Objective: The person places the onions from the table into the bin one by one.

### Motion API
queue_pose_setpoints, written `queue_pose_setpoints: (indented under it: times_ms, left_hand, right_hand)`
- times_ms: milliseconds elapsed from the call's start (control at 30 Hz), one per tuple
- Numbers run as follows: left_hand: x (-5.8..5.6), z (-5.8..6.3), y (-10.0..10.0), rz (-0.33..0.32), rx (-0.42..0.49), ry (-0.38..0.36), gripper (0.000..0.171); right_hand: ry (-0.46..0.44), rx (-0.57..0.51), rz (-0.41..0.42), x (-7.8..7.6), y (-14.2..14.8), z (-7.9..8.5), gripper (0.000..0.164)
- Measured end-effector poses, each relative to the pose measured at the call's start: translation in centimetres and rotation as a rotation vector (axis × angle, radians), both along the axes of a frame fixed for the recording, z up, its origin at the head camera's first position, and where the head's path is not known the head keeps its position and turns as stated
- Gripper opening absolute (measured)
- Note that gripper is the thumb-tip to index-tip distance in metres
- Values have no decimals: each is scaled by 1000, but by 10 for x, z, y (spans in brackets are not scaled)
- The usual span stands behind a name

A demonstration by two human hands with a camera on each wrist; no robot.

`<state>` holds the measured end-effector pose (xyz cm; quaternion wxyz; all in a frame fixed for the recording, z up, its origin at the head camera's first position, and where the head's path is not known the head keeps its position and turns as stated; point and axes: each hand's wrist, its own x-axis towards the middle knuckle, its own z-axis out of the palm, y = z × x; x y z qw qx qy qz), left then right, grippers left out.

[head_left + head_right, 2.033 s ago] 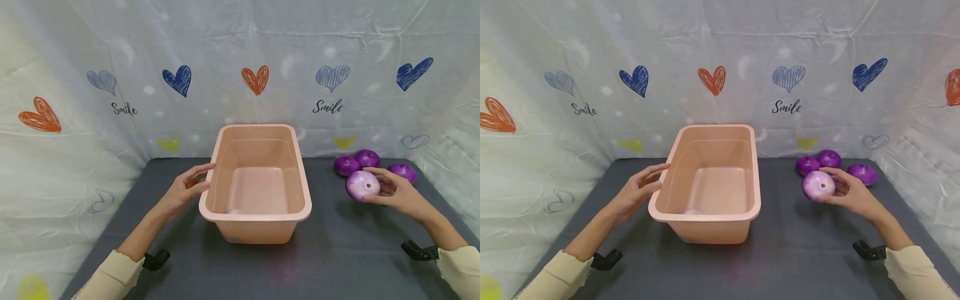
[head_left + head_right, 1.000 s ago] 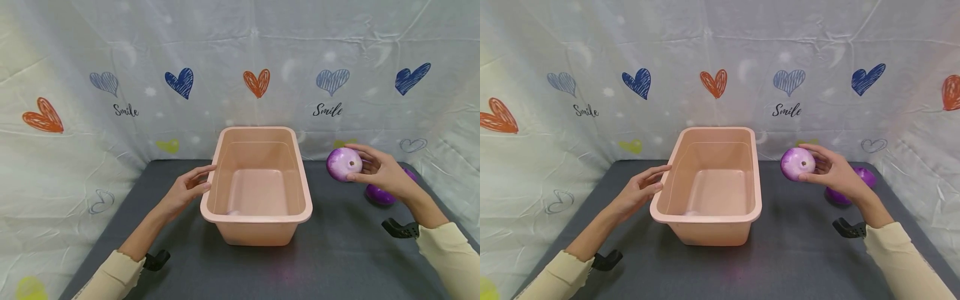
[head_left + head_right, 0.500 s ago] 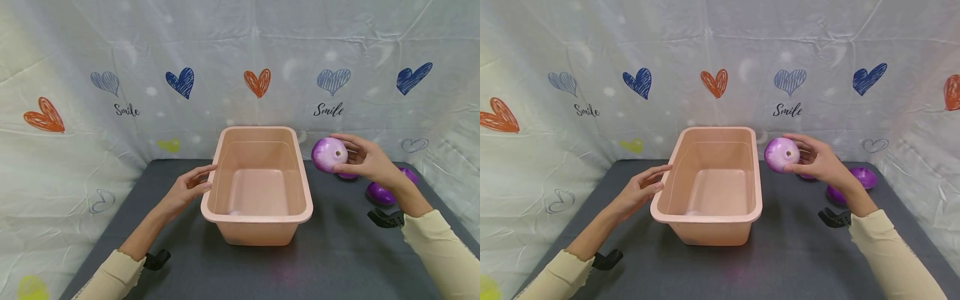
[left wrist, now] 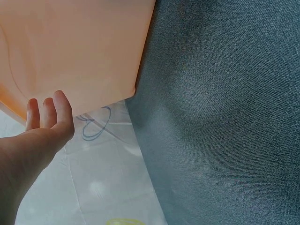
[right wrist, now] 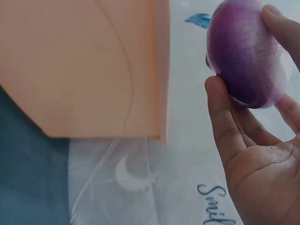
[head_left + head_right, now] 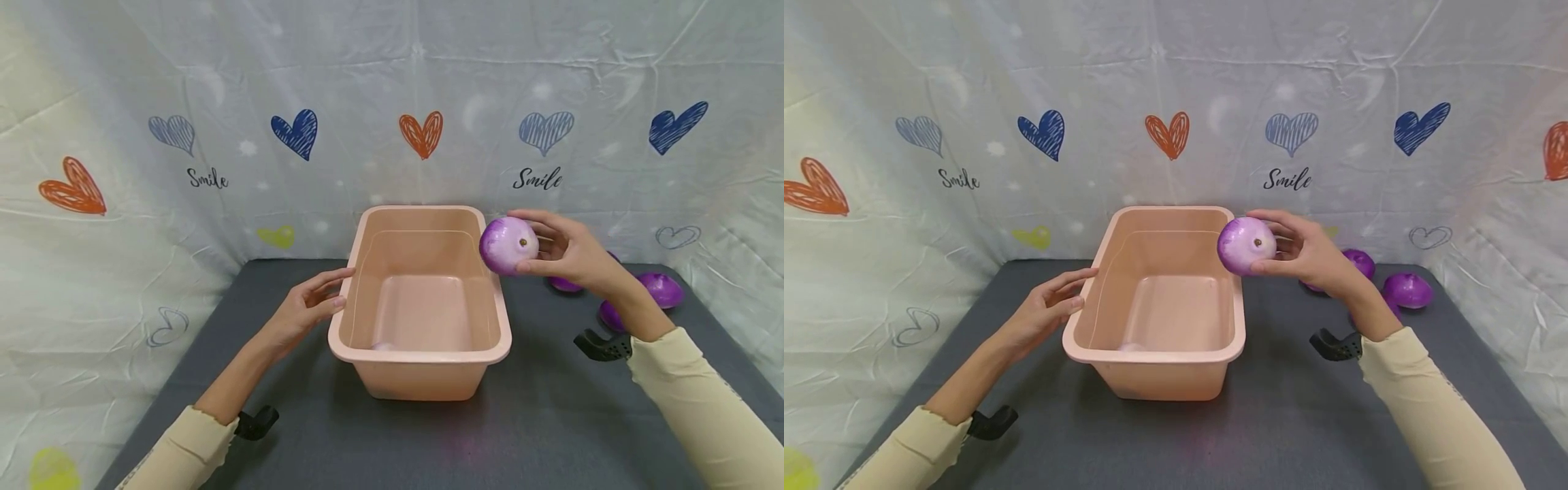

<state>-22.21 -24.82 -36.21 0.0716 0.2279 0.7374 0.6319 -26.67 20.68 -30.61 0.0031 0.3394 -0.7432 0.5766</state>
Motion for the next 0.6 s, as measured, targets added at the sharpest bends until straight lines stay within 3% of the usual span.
queue_pose_setpoints:
  times_ms: [600]
  left_hand:
    - [1, 0, -1, -4, 0, -4, 55]
  right_hand:
    - [-53, -59, 196, -7, -39, -1, 71]
